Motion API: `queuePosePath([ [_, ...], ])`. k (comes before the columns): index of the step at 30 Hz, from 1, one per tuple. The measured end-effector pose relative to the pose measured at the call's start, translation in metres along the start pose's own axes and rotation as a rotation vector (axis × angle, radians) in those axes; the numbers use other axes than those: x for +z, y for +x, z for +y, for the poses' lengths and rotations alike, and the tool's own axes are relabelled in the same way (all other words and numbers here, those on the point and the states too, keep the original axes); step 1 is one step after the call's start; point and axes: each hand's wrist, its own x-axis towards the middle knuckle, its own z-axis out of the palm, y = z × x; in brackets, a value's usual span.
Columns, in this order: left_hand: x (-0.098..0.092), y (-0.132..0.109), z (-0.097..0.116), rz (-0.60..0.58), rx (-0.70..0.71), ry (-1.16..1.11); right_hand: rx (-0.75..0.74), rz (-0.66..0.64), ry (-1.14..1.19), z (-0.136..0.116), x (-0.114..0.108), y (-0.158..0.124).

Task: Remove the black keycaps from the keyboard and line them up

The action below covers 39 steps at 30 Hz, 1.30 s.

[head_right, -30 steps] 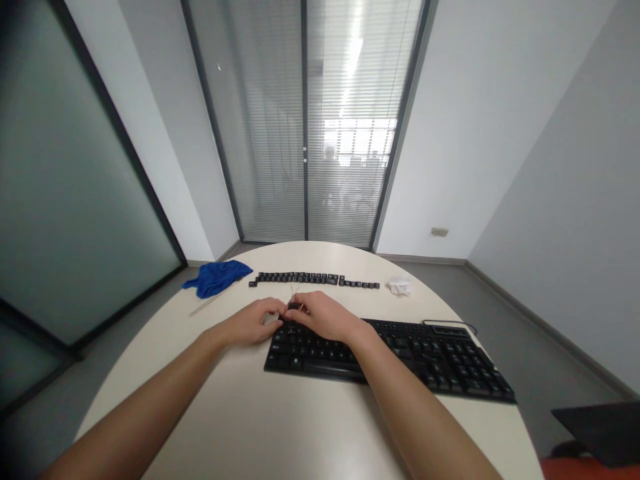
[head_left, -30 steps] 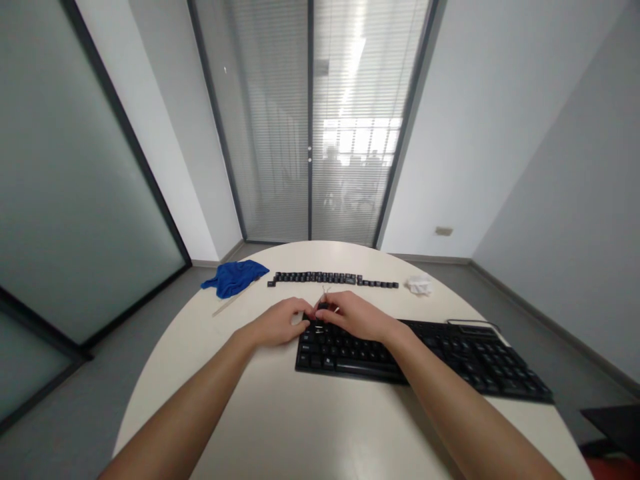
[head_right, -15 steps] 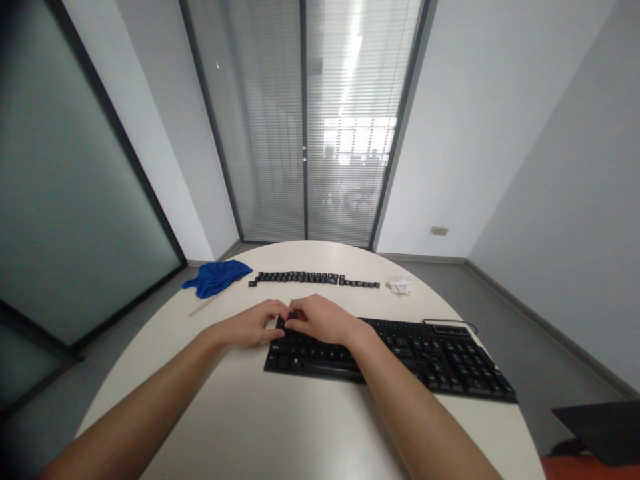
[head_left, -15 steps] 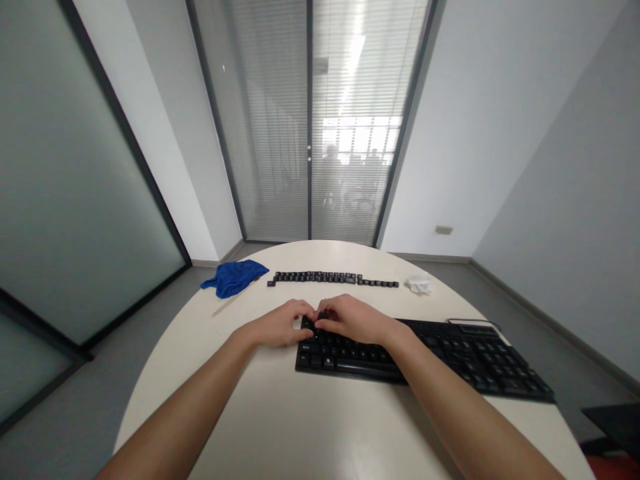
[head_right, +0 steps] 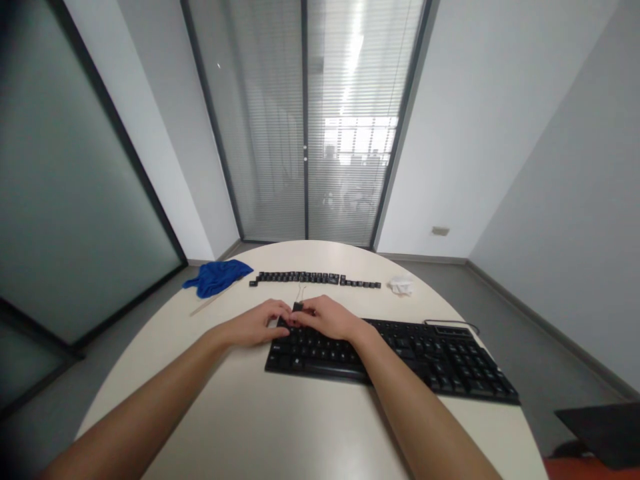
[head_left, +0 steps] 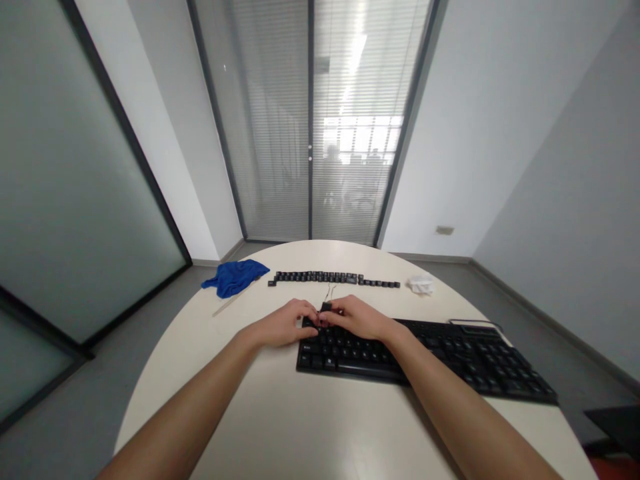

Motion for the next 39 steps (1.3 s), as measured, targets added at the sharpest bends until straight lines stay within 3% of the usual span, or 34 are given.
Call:
queuePosePath([
  [9, 0.001, 0.003, 0.009, 0.017, -0.044, -0.011, -0.017, 0.066, 0.248, 0.020, 0.013, 0.001],
  [16, 0.004, 0.003, 0.010, 0.058, -0.133, -0.020, -0.010, 0.113, 0.302, 0.019, 0.013, 0.000],
  [19, 0.007, 0.003, 0.007, 0.108, -0.179, -0.026, -0.010, 0.146, 0.283, 0.018, 0.012, 0.000],
  [28, 0.016, 0.011, 0.003, 0.207, -0.124, -0.212, 0.052, 0.256, 0.173, 0.025, 0.012, 0.004],
  [34, 0.014, 0.009, 0.007, 0.195, -0.055, 0.042, 0.053, 0.246, 0.184, 0.025, 0.012, 0.004],
  [39, 0.014, 0.009, 0.007, 0.179, -0.034, 0.092, 0.046, 0.245, 0.165, 0.023, 0.011, 0.004],
])
